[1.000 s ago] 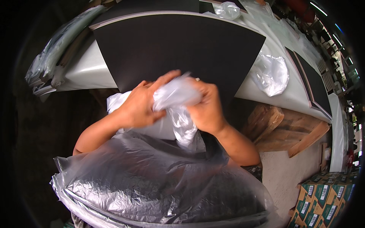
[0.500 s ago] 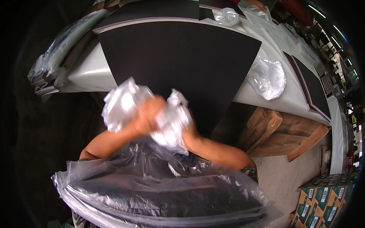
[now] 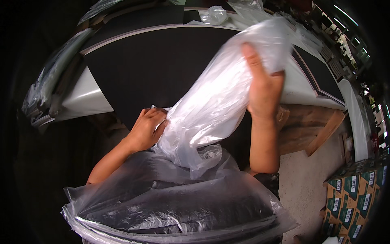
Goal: The person wraps individual black boards in clear plastic film by pulling the film over each board and tucking the edges before placing the wrapped item onto a stack.
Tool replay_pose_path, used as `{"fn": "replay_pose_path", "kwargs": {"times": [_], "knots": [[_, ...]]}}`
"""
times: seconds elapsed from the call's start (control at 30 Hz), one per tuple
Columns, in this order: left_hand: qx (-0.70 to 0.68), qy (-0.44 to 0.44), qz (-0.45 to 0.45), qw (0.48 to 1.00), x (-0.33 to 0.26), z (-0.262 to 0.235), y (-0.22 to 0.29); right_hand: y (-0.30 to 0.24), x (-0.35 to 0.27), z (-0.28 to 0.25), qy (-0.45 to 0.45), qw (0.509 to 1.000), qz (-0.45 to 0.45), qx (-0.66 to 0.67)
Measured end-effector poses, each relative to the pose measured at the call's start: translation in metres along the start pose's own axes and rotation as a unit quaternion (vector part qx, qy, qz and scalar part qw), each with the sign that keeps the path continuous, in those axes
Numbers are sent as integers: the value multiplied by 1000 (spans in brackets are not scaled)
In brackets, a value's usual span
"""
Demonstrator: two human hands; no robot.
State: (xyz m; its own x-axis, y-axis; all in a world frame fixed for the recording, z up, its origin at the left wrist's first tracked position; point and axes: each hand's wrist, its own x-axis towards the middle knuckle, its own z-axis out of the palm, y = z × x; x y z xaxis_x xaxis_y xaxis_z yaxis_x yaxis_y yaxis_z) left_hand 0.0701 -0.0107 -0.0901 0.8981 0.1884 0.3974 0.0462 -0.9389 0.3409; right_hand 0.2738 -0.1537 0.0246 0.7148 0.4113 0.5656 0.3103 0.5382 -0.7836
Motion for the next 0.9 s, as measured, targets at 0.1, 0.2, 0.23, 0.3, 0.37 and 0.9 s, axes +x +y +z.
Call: {"fn": "replay_pose_path", "kwargs": {"times": [0.1,0.2,0.23,0.3,0.37,0.9], "knots": [[-285,86,-58,953,6,-14,2,34,-47,29,-180,972,144,-51],[-396,169,-109,896,9,-12,11,69,-82,44,-235,950,205,34],[-425,143,-152,881,3,-6,5,73,-88,48,-236,944,222,63],[-450,171,-204,853,1,-4,2,76,-89,51,-240,923,281,107],[-509,212,-214,807,-5,0,0,77,-85,45,-239,889,366,132],[-483,209,-204,825,-11,-9,0,88,-95,38,-181,896,360,184]]}}
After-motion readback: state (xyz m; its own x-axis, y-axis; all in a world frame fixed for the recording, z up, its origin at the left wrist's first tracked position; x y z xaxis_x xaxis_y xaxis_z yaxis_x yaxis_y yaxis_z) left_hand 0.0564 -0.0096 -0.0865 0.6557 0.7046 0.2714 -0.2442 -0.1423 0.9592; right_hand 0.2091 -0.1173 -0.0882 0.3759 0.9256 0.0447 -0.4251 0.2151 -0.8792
